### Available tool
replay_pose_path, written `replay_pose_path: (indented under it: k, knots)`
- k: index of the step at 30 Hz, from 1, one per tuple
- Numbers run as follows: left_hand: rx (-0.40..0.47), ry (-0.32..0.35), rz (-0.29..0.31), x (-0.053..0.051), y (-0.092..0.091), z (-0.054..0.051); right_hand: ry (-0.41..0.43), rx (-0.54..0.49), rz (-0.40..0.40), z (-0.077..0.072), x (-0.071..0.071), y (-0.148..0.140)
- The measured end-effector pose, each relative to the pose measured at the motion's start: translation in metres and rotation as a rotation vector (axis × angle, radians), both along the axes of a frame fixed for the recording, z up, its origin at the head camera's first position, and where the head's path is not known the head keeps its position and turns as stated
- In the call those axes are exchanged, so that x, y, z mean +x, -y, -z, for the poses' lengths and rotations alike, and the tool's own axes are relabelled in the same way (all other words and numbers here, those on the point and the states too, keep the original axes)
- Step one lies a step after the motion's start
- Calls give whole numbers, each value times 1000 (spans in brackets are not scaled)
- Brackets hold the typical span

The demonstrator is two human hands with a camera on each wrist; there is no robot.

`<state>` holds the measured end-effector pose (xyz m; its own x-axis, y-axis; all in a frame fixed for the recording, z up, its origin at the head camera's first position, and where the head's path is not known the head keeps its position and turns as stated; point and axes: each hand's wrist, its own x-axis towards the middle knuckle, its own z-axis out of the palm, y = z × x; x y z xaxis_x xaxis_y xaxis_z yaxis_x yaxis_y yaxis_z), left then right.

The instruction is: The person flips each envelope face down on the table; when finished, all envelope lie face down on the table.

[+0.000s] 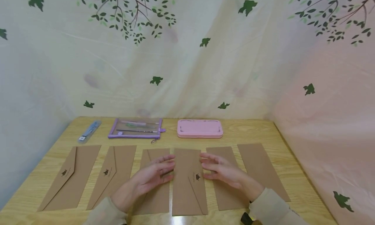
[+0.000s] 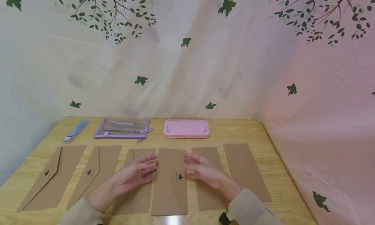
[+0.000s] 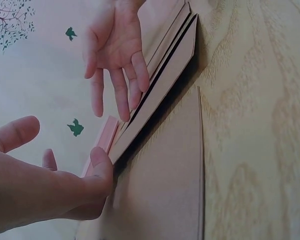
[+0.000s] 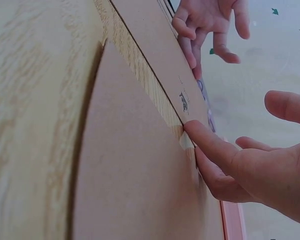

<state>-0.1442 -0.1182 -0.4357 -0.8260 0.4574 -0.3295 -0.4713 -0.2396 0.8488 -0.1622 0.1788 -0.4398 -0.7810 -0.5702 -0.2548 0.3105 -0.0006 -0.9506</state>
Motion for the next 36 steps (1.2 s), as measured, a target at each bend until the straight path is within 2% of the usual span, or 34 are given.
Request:
replay_pose_path:
  k: [12,36]
  knots:
    - [-10,15,3,1,1,5,-7,-7,-7,2,2,1]
    - [-12,9,-4,0,-2,1,-5,-16,-2,2,1,-1]
